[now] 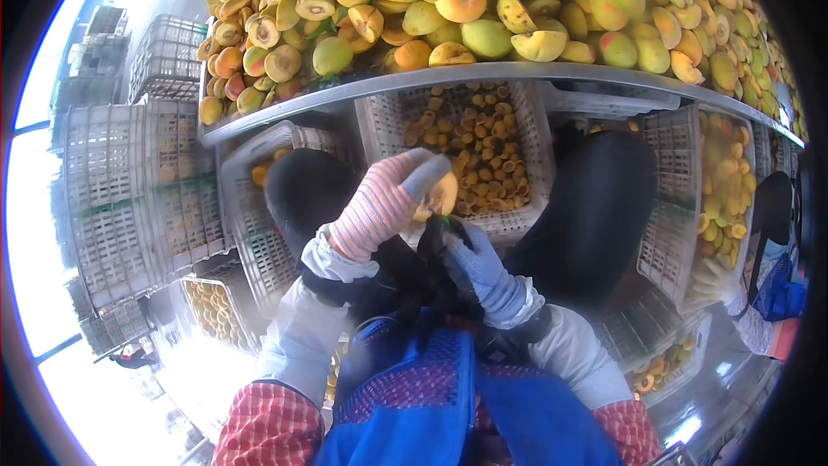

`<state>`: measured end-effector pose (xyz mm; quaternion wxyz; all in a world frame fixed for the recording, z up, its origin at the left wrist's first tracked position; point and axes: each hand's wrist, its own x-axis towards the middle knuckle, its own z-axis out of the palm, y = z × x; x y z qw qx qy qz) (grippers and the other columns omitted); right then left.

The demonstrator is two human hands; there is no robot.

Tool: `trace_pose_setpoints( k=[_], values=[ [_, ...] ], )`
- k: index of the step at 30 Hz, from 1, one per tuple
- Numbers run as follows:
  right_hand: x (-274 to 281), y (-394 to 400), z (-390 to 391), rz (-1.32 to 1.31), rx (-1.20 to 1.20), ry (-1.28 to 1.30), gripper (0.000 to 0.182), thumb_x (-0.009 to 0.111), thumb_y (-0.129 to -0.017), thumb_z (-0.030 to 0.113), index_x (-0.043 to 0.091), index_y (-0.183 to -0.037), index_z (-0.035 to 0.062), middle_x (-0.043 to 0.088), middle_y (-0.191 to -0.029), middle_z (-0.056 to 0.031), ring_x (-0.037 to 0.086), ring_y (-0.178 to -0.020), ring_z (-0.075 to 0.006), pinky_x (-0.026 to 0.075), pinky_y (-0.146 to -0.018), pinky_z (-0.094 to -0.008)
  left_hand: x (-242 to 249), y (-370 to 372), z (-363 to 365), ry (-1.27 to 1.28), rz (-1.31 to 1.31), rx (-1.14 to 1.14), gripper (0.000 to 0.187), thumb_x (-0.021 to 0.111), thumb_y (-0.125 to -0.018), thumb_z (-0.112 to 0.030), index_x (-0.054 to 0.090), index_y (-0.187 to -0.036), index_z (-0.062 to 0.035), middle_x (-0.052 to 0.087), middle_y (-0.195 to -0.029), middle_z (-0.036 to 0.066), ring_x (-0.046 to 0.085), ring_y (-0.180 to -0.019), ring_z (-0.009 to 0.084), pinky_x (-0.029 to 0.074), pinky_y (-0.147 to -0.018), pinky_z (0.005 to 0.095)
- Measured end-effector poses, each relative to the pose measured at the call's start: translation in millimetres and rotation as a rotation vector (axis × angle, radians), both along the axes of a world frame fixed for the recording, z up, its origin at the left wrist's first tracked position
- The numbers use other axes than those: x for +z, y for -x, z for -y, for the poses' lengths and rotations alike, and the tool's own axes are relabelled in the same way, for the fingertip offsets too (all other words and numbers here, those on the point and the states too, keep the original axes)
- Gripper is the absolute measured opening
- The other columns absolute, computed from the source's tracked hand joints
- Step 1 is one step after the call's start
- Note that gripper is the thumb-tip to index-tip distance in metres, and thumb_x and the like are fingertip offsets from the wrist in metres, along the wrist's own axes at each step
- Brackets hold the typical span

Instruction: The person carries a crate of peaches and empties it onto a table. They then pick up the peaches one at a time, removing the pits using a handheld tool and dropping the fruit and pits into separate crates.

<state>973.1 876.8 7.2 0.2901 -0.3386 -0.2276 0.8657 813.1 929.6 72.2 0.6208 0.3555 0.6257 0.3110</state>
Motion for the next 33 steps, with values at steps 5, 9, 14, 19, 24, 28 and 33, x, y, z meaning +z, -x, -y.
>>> trace_pose_setpoints(
  k=[5, 9, 14, 19, 24, 28, 33],
  values=[
    [16, -6, -14, -0.190, -0.011, 0.116, 0.023, 0.052, -0.096, 0.032, 0.050, -0.104, 0.0104, 0.050, -0.067, 0.0006, 0.044, -0.046, -0.0082, 0.036, -0.040, -0.0230, -14, -43, 16, -0.436, -0.105, 0.301, 0.041, 0.053, -0.096, -0.037, 0.058, -0.115, -0.0012, 0.061, -0.093, 0.003, 0.052, -0.078, 0.0078, 0.043, -0.072, 0.0223],
    [4, -8, -7, -0.238, 0.060, 0.168, 0.026, 0.051, -0.096, 0.036, 0.048, -0.102, 0.0109, 0.045, -0.061, -0.0009, 0.038, -0.040, -0.0096, 0.031, -0.036, -0.0236, -21, -34, 20, -0.253, 0.013, 0.345, 0.038, 0.052, -0.095, -0.036, 0.062, -0.107, -0.0017, 0.061, -0.086, 0.002, 0.051, -0.076, 0.0072, 0.043, -0.070, 0.0219],
    [15, -15, -14, -0.442, 0.209, 0.306, 0.030, 0.048, -0.097, 0.039, 0.047, -0.100, 0.0088, 0.044, -0.059, -0.0022, 0.035, -0.037, -0.0106, 0.030, -0.034, -0.0247, -21, -26, 18, -0.150, 0.138, 0.274, 0.038, 0.053, -0.094, -0.037, 0.063, -0.102, -0.0016, 0.059, -0.081, 0.000, 0.050, -0.073, 0.0064, 0.042, -0.067, 0.0218],
    [8, -7, -19, -1.107, 0.321, 0.736, 0.037, 0.047, -0.095, 0.044, 0.051, -0.092, 0.0073, 0.043, -0.058, -0.0019, 0.039, -0.038, -0.0106, 0.034, -0.033, -0.0256, -14, -24, 14, -0.073, 0.178, 0.177, 0.040, 0.055, -0.092, -0.041, 0.062, -0.100, -0.0024, 0.059, -0.081, 0.001, 0.050, -0.071, 0.0068, 0.043, -0.066, 0.0228],
    [13, -6, -15, -1.380, 0.290, 0.857, 0.040, 0.043, -0.097, 0.046, 0.048, -0.087, 0.0077, 0.045, -0.057, -0.0009, 0.043, -0.040, -0.0095, 0.036, -0.034, -0.0260, -23, -32, 21, 0.099, 0.558, 0.355, 0.039, 0.056, -0.091, -0.043, 0.062, -0.100, -0.0056, 0.060, -0.084, 0.004, 0.056, -0.075, 0.0106, 0.047, -0.069, 0.0255],
    [16, -7, -32, -1.478, 0.340, 0.613, 0.043, 0.041, -0.097, 0.049, 0.049, -0.088, 0.0075, 0.046, -0.058, 0.0011, 0.044, -0.041, -0.0085, 0.038, -0.035, -0.0257, -16, -35, 24, 0.178, 0.602, 0.775, 0.042, 0.058, -0.090, -0.044, 0.060, -0.107, -0.0058, 0.062, -0.092, 0.006, 0.061, -0.085, 0.0168, 0.052, -0.077, 0.0305],
    [-38, -1, -12, -1.052, 0.075, 0.946, 0.047, 0.040, -0.097, 0.051, 0.057, -0.099, 0.0079, 0.045, -0.062, 0.0012, 0.038, -0.045, -0.0090, 0.035, -0.040, -0.0243, 26, 51, 53, -0.414, -0.031, 0.879, 0.045, 0.056, -0.092, -0.041, 0.056, -0.116, -0.0023, 0.062, -0.102, 0.010, 0.061, -0.093, 0.0215, 0.051, -0.083, 0.0324]
  ],
)
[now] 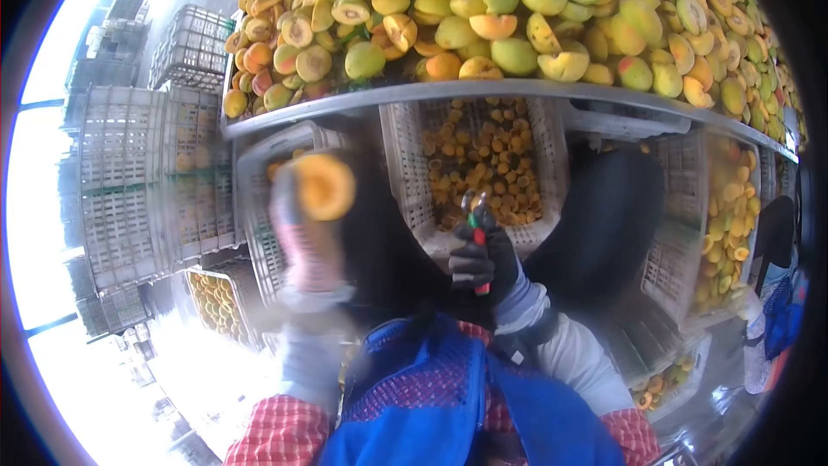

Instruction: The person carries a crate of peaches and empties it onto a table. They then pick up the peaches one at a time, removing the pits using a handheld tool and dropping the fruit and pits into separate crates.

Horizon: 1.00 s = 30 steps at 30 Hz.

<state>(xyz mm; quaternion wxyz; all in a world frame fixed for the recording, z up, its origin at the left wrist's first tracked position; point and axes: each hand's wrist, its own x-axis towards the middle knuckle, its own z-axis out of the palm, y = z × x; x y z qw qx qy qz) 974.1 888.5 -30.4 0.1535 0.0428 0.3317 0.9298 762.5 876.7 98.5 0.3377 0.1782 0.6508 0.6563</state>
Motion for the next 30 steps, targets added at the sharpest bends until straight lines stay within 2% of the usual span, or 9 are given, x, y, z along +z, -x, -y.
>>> trace_pose_setpoints(
  k=[1, 3, 6, 9, 12, 15, 19, 24, 30],
  values=[
    [2, 0, -6, 0.015, 0.039, -0.055, 0.046, 0.041, -0.096, 0.052, 0.058, -0.098, 0.0086, 0.044, -0.062, 0.0012, 0.037, -0.045, -0.0092, 0.033, -0.040, -0.0241, -4, 47, 8, -0.017, -0.207, -0.023, 0.045, 0.056, -0.092, -0.040, 0.057, -0.116, -0.0023, 0.062, -0.102, 0.012, 0.061, -0.094, 0.0229, 0.050, -0.084, 0.0330],
    [6, 1, -11, 0.048, 0.117, -0.145, 0.045, 0.043, -0.095, 0.053, 0.058, -0.095, 0.0101, 0.043, -0.062, 0.0013, 0.035, -0.045, -0.0096, 0.031, -0.040, -0.0238, 2, 112, 11, 0.598, -1.025, -0.062, 0.043, 0.058, -0.090, -0.038, 0.059, -0.115, -0.0041, 0.064, -0.101, 0.016, 0.062, -0.092, 0.0252, 0.050, -0.083, 0.0338],
    [-7, 5, -14, 0.133, 0.145, -0.136, 0.044, 0.047, -0.092, 0.056, 0.058, -0.092, 0.0141, 0.041, -0.061, 0.0044, 0.035, -0.044, -0.0082, 0.031, -0.040, -0.0234, 4, 114, -11, 0.733, -1.450, 0.054, 0.042, 0.062, -0.087, -0.037, 0.060, -0.115, -0.0060, 0.065, -0.101, 0.018, 0.063, -0.090, 0.0281, 0.049, -0.083, 0.0358],
    [-12, 12, -17, 0.204, 0.192, -0.121, 0.042, 0.047, -0.093, 0.055, 0.060, -0.092, 0.0145, 0.039, -0.059, 0.0050, 0.035, -0.045, -0.0079, 0.031, -0.041, -0.0227, 12, 57, -81, 0.594, -1.147, -0.267, 0.042, 0.067, -0.083, -0.034, 0.061, -0.116, -0.0086, 0.064, -0.107, 0.012, 0.061, -0.098, 0.0317, 0.048, -0.085, 0.0393],
    [-1, 11, -26, 0.523, 0.230, -0.199, 0.041, 0.049, -0.093, 0.054, 0.061, -0.090, 0.0151, 0.041, -0.060, 0.0054, 0.037, -0.046, -0.0076, 0.032, -0.042, -0.0221, -11, 42, -156, 0.720, -1.436, -0.503, 0.055, 0.069, -0.079, -0.037, 0.054, -0.125, -0.0104, 0.060, -0.116, 0.014, 0.059, -0.105, 0.0346, 0.049, -0.084, 0.0401],
    [1, 7, -34, 0.677, 0.176, -0.266, 0.038, 0.051, -0.092, 0.053, 0.060, -0.091, 0.0158, 0.046, -0.062, 0.0053, 0.039, -0.047, -0.0073, 0.032, -0.042, -0.0220, -34, 55, -200, 1.051, -1.403, -0.589, 0.058, 0.068, -0.078, -0.035, 0.050, -0.128, -0.0100, 0.059, -0.116, 0.018, 0.058, -0.107, 0.0347, 0.048, -0.088, 0.0417],
    [14, 9, -40, 0.881, 0.144, -0.319, 0.038, 0.053, -0.091, 0.052, 0.057, -0.097, 0.0152, 0.049, -0.064, 0.0044, 0.042, -0.048, -0.0075, 0.034, -0.042, -0.0227, -25, 58, -178, 0.449, -1.399, -0.567, 0.047, 0.066, -0.081, -0.026, 0.054, -0.122, -0.0062, 0.062, -0.103, 0.020, 0.062, -0.095, 0.0343, 0.049, -0.082, 0.0407],
    [57, 0, -47, 0.749, -0.033, -0.529, 0.037, 0.056, -0.093, 0.039, 0.051, -0.116, 0.0102, 0.056, -0.077, -0.0012, 0.052, -0.058, -0.0095, 0.043, -0.047, -0.0237, 4, -9, -107, 0.264, -0.094, -0.658, 0.035, 0.063, -0.088, -0.019, 0.056, -0.117, -0.0005, 0.063, -0.101, 0.008, 0.059, -0.091, 0.0150, 0.047, -0.084, 0.0274],
    [56, 6, -31, 1.006, -0.069, -0.859, 0.043, 0.053, -0.094, 0.016, 0.042, -0.133, 0.0016, 0.060, -0.093, -0.0036, 0.054, -0.068, -0.0063, 0.046, -0.057, -0.0199, -31, -53, -66, 0.169, 0.119, -0.625, 0.039, 0.057, -0.094, -0.035, 0.058, -0.111, 0.0004, 0.063, -0.093, 0.005, 0.056, -0.085, 0.0100, 0.046, -0.078, 0.0244]
  ],
)
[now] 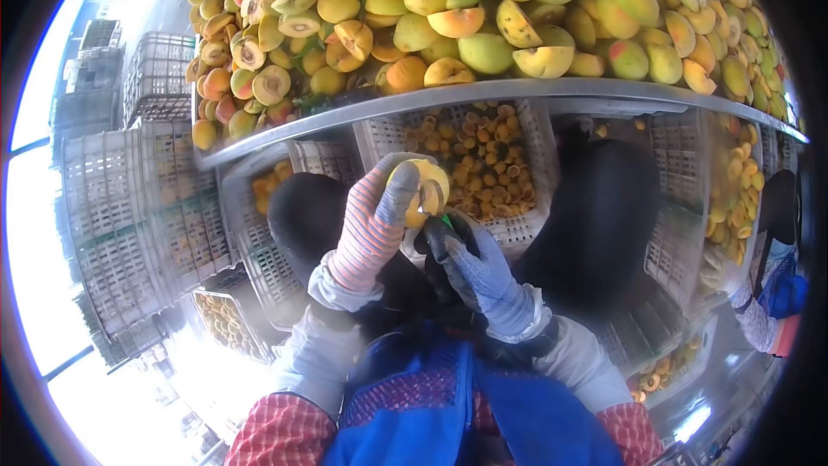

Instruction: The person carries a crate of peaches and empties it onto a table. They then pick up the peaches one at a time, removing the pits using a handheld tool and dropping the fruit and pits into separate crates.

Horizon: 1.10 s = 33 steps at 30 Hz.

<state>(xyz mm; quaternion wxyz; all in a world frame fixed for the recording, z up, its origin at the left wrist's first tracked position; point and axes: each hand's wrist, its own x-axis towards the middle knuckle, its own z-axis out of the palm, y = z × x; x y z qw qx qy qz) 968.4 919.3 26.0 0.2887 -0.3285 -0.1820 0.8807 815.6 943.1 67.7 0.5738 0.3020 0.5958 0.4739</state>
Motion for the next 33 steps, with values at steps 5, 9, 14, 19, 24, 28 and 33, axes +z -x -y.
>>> trace_pose_setpoints(
  k=[5, 9, 14, 19, 24, 28, 33],
  values=[
    [-6, 0, 16, 0.137, -0.010, -0.244, 0.035, 0.053, -0.094, 0.015, 0.047, -0.126, 0.0010, 0.061, -0.089, -0.0031, 0.054, -0.070, -0.0059, 0.045, -0.058, -0.0203, -10, -18, 20, -0.170, -0.323, 0.071, 0.038, 0.052, -0.096, -0.036, 0.060, -0.107, -0.0006, 0.063, -0.090, 0.006, 0.056, -0.082, 0.0113, 0.046, -0.074, 0.0258],
    [-2, -1, 24, 0.180, -0.022, -0.281, 0.030, 0.053, -0.095, 0.016, 0.050, -0.121, 0.0021, 0.060, -0.085, -0.0024, 0.054, -0.068, -0.0057, 0.044, -0.056, -0.0204, -11, -32, 28, -0.192, -0.353, 0.175, 0.035, 0.051, -0.097, -0.034, 0.061, -0.103, -0.0010, 0.062, -0.086, 0.006, 0.055, -0.079, 0.0117, 0.046, -0.073, 0.0260],
    [7, -14, 18, 0.143, 0.152, -0.065, 0.029, 0.053, -0.095, 0.018, 0.051, -0.121, 0.0050, 0.055, -0.077, 0.0007, 0.049, -0.060, -0.0047, 0.039, -0.049, -0.0197, -4, -26, 29, -0.107, -0.322, 0.028, 0.035, 0.050, -0.096, -0.034, 0.060, -0.093, -0.0007, 0.058, -0.074, 0.004, 0.052, -0.070, 0.0119, 0.043, -0.066, 0.0268],
    [-7, -12, 30, 0.091, 0.101, 0.025, 0.031, 0.053, -0.095, 0.020, 0.049, -0.123, 0.0070, 0.053, -0.073, 0.0022, 0.047, -0.054, -0.0048, 0.037, -0.045, -0.0194, -3, -26, 28, -0.125, -0.434, -0.049, 0.034, 0.049, -0.097, -0.032, 0.058, -0.088, -0.0012, 0.056, -0.071, 0.004, 0.050, -0.065, 0.0116, 0.041, -0.062, 0.0268],
    [-10, -16, 32, -0.015, 0.044, 0.094, 0.037, 0.054, -0.095, 0.022, 0.046, -0.127, 0.0064, 0.054, -0.075, 0.0016, 0.049, -0.056, -0.0063, 0.041, -0.046, -0.0203, -19, -36, 42, -0.265, -0.379, 0.045, 0.037, 0.050, -0.096, -0.036, 0.056, -0.107, -0.0020, 0.060, -0.088, 0.006, 0.055, -0.077, 0.0132, 0.046, -0.072, 0.0272],
    [-12, -22, 25, 0.043, 0.084, 0.083, 0.039, 0.055, -0.095, 0.023, 0.045, -0.128, 0.0061, 0.055, -0.078, 0.0002, 0.053, -0.059, -0.0075, 0.045, -0.049, -0.0218, -27, -19, 45, -0.264, -0.140, -0.121, 0.047, 0.051, -0.095, -0.042, 0.050, -0.123, -0.0036, 0.059, -0.102, 0.007, 0.056, -0.091, 0.0132, 0.047, -0.079, 0.0272],
    [-21, -15, 29, 0.081, 0.180, -0.198, 0.037, 0.055, -0.095, 0.023, 0.046, -0.126, 0.0059, 0.057, -0.079, -0.0021, 0.054, -0.060, -0.0084, 0.046, -0.051, -0.0228, 10, 6, 13, 0.289, 0.096, -0.332, 0.051, 0.049, -0.094, -0.050, 0.060, -0.109, -0.0018, 0.063, -0.087, 0.004, 0.061, -0.078, 0.0104, 0.048, -0.073, 0.0227]
  ],
)
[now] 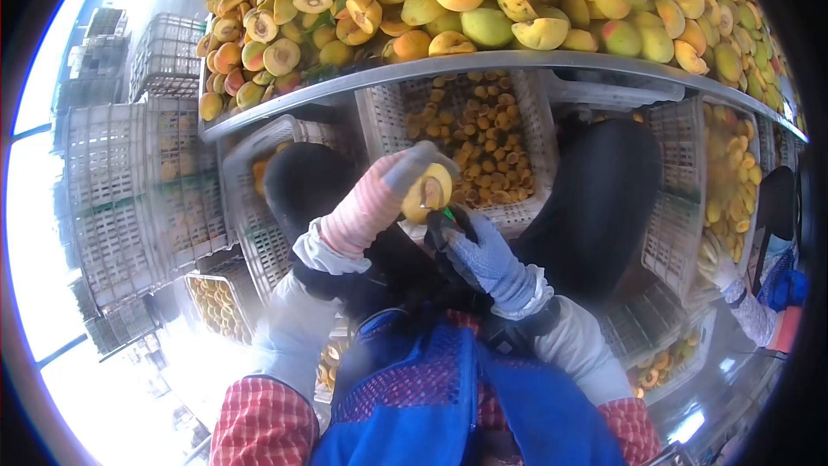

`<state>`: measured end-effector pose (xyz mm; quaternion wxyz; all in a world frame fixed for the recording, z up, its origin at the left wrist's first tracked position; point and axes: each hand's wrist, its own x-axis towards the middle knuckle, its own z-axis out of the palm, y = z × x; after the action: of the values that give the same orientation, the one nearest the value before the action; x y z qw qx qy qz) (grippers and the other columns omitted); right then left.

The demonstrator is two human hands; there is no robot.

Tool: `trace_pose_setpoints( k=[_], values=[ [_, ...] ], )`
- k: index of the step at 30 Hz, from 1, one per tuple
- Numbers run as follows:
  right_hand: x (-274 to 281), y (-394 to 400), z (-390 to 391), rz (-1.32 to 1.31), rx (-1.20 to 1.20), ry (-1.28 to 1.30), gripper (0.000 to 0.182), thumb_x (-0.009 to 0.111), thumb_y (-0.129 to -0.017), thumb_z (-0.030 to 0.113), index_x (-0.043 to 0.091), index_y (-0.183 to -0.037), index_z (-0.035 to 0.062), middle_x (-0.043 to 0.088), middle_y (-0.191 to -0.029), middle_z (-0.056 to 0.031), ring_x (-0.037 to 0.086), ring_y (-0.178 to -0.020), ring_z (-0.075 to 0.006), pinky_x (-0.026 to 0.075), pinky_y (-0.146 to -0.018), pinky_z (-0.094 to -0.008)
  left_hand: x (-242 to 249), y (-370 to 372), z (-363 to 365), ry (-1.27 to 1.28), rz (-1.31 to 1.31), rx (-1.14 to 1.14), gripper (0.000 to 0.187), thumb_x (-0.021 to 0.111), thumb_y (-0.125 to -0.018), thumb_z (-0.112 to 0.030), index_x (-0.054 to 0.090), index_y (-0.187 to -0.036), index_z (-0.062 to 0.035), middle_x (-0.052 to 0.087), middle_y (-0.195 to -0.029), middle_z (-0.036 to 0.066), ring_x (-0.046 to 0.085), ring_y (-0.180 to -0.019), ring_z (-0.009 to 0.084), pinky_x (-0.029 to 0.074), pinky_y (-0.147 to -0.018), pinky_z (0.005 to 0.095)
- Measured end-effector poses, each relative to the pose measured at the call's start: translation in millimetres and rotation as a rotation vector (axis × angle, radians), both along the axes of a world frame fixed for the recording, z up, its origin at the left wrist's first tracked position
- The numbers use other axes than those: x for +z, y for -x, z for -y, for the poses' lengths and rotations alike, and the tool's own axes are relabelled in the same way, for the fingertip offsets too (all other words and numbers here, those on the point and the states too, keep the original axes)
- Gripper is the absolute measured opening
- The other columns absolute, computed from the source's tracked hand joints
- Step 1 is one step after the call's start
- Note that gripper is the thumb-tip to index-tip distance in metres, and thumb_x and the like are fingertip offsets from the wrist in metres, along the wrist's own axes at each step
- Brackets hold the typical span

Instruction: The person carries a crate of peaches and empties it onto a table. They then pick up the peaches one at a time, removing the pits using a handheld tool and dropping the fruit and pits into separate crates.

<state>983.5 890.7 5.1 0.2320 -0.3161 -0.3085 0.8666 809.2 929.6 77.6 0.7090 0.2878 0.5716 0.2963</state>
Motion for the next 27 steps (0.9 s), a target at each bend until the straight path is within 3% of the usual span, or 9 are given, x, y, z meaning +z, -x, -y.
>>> trace_pose_setpoints(
  k=[3, 6, 10, 14, 18, 19, 22, 24, 27],
  values=[
    [5, 7, 14, 0.017, -0.204, 0.201, 0.031, 0.056, -0.094, 0.027, 0.050, -0.117, 0.0071, 0.055, -0.075, -0.0010, 0.052, -0.056, -0.0088, 0.043, -0.046, -0.0232, -13, -5, 5, -0.193, -0.118, -0.007, 0.042, 0.050, -0.096, -0.040, 0.063, -0.103, -0.0014, 0.063, -0.087, 0.004, 0.058, -0.076, 0.0090, 0.047, -0.070, 0.0220],
    [11, 1, 2, -0.165, -0.004, 0.352, 0.030, 0.057, -0.093, 0.035, 0.050, -0.106, 0.0089, 0.052, -0.070, -0.0002, 0.047, -0.047, -0.0094, 0.036, -0.039, -0.0237, -17, -23, 13, -0.313, -0.197, 0.183, 0.031, 0.051, -0.095, -0.029, 0.063, -0.102, -0.0005, 0.059, -0.076, 0.002, 0.052, -0.070, 0.0075, 0.044, -0.067, 0.0229],
    [18, -6, -4, -0.427, 0.126, 0.530, 0.039, 0.057, -0.091, 0.047, 0.048, -0.100, 0.0103, 0.048, -0.066, 0.0004, 0.038, -0.041, -0.0082, 0.030, -0.034, -0.0226, -31, -29, 25, -0.532, -0.277, 0.251, 0.031, 0.051, -0.095, -0.027, 0.060, -0.111, -0.0031, 0.060, -0.086, 0.002, 0.053, -0.076, 0.0078, 0.044, -0.071, 0.0225],
    [6, -8, -6, -0.591, 0.144, 0.557, 0.051, 0.059, -0.085, 0.057, 0.048, -0.102, 0.0106, 0.046, -0.066, 0.0011, 0.034, -0.041, -0.0062, 0.028, -0.035, -0.0204, -19, -17, 20, -0.339, -0.181, 0.078, 0.048, 0.051, -0.095, -0.043, 0.055, -0.121, -0.0035, 0.059, -0.100, 0.003, 0.051, -0.090, 0.0087, 0.041, -0.083, 0.0234],
    [14, -6, -4, -0.512, 0.146, 0.551, 0.046, 0.051, -0.091, 0.054, 0.048, -0.097, 0.0089, 0.039, -0.061, 0.0021, 0.031, -0.040, -0.0058, 0.027, -0.034, -0.0200, -8, 1, 7, -0.171, -0.168, -0.098, 0.038, 0.049, -0.097, -0.038, 0.058, -0.114, -0.0045, 0.059, -0.089, 0.000, 0.052, -0.083, 0.0068, 0.042, -0.079, 0.0220],
    [16, -4, -4, -0.516, 0.148, 0.568, 0.044, 0.047, -0.094, 0.052, 0.048, -0.094, 0.0080, 0.036, -0.059, 0.0026, 0.030, -0.039, -0.0056, 0.027, -0.034, -0.0199, -10, 0, 10, -0.223, -0.190, -0.081, 0.037, 0.050, -0.097, -0.036, 0.059, -0.113, -0.0045, 0.059, -0.089, 0.000, 0.052, -0.083, 0.0073, 0.042, -0.079, 0.0231],
    [7, 5, -4, -1.041, 0.289, 1.030, 0.043, 0.044, -0.097, 0.049, 0.049, -0.092, 0.0064, 0.038, -0.057, 0.0020, 0.033, -0.038, -0.0056, 0.029, -0.033, -0.0210, -22, -10, 20, -0.357, -0.208, -0.006, 0.036, 0.051, -0.095, -0.036, 0.059, -0.112, -0.0045, 0.058, -0.089, 0.002, 0.052, -0.084, 0.0084, 0.044, -0.077, 0.0255],
    [8, 6, -3, -1.148, 0.312, 1.102, 0.044, 0.039, -0.098, 0.048, 0.051, -0.093, 0.0067, 0.040, -0.057, 0.0010, 0.036, -0.039, -0.0074, 0.032, -0.034, -0.0221, -30, -16, 27, -0.429, -0.165, 0.089, 0.039, 0.052, -0.094, -0.038, 0.059, -0.112, -0.0045, 0.059, -0.089, 0.003, 0.052, -0.083, 0.0088, 0.045, -0.077, 0.0261],
    [16, 8, 0, -1.272, 0.317, 1.160, 0.044, 0.037, -0.099, 0.048, 0.051, -0.092, 0.0065, 0.042, -0.057, 0.0006, 0.039, -0.039, -0.0084, 0.034, -0.034, -0.0229, -31, -30, 38, -0.225, 0.204, 0.348, 0.045, 0.053, -0.092, -0.045, 0.058, -0.114, -0.0057, 0.061, -0.089, 0.004, 0.055, -0.082, 0.0113, 0.046, -0.076, 0.0268]
  ],
)
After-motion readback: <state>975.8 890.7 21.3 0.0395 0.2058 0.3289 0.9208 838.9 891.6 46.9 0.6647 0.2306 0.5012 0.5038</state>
